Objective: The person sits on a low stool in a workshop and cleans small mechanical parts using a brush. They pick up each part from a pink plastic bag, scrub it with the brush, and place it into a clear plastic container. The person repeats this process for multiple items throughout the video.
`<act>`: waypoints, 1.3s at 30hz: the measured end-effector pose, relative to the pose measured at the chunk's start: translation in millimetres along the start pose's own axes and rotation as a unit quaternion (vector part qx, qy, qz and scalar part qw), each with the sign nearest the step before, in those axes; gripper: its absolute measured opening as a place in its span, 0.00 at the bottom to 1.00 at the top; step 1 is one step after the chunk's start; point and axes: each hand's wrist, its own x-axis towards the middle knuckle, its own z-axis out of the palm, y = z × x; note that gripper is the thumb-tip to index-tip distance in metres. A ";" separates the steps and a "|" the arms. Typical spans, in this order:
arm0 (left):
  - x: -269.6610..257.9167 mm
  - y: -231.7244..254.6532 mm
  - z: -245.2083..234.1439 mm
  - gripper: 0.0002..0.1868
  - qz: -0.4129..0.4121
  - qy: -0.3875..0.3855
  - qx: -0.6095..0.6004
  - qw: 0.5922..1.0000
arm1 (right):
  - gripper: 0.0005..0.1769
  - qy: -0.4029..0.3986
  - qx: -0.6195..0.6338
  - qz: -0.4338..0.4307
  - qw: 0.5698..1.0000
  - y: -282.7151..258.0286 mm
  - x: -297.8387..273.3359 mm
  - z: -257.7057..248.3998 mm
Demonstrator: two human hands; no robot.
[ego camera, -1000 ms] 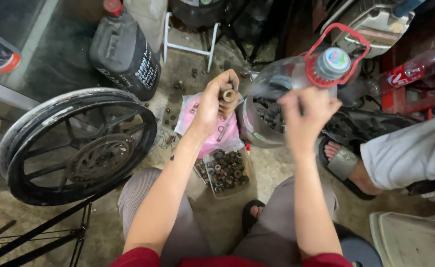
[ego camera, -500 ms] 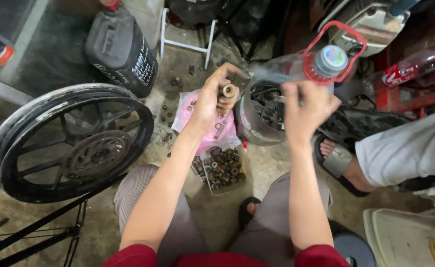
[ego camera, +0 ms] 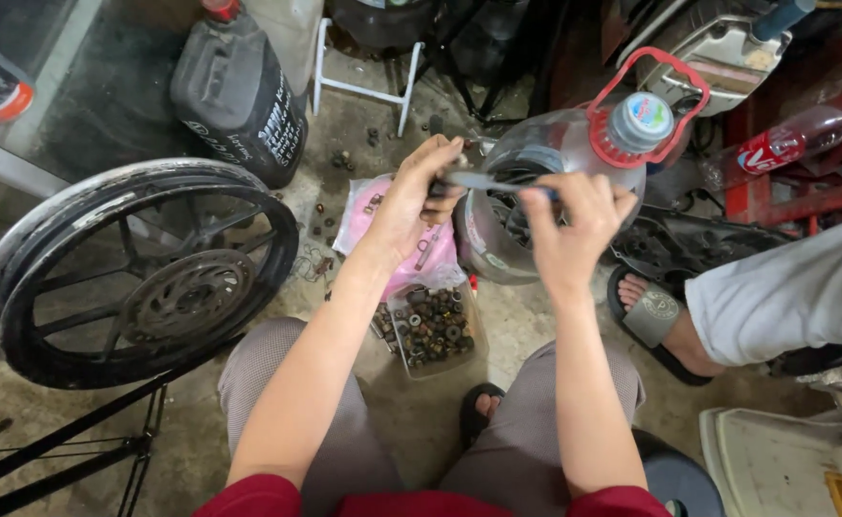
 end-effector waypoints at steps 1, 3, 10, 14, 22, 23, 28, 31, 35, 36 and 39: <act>0.0 0.1 1.0 0.12 -0.002 -0.001 0.000 1.000 | 0.19 0.000 -0.001 0.001 1.000 3.1 -0.3 1.6; -0.3 0.9 2.4 0.11 -0.018 0.005 -0.017 1.000 | 0.18 -0.017 -0.036 -0.012 0.999 8.9 -1.1 5.3; -2.8 4.4 6.8 0.11 -0.036 -0.002 -0.027 0.999 | 0.20 0.027 -0.037 -0.009 0.999 13.5 -0.7 -0.8; 0.8 -6.0 1.5 0.12 -0.012 -0.002 -0.015 1.000 | 0.16 -0.004 -0.062 -0.026 0.998 17.3 -0.4 1.6; 3.2 -7.6 1.0 0.14 0.005 0.017 -0.031 0.999 | 0.18 -0.009 -0.055 -0.029 0.998 5.8 2.2 -3.9; 3.7 -6.8 0.4 0.14 0.005 0.006 -0.051 0.999 | 0.17 0.008 -0.050 -0.016 0.999 8.3 2.3 -1.9; 4.1 -8.2 -0.7 0.15 0.011 -0.008 -0.079 0.997 | 0.17 0.084 -0.083 0.016 0.993 25.0 3.4 -7.9; 5.5 -13.4 -1.2 0.14 0.006 -0.005 -0.077 0.997 | 0.11 0.038 -0.080 -0.011 0.996 5.3 2.0 -5.4; 9.5 -20.8 -1.6 0.20 0.012 -0.014 -0.074 0.997 | 0.12 0.034 -0.072 0.020 0.997 20.2 -4.6 2.6; 11.9 -21.4 -2.3 0.21 0.015 -0.022 -0.070 0.997 | 0.11 0.059 -0.095 0.034 0.993 29.5 -3.8 3.3; -0.9 -8.2 10.2 0.20 0.016 -0.035 -0.068 0.997 | 0.08 0.036 -0.034 0.049 0.998 11.2 -2.6 0.0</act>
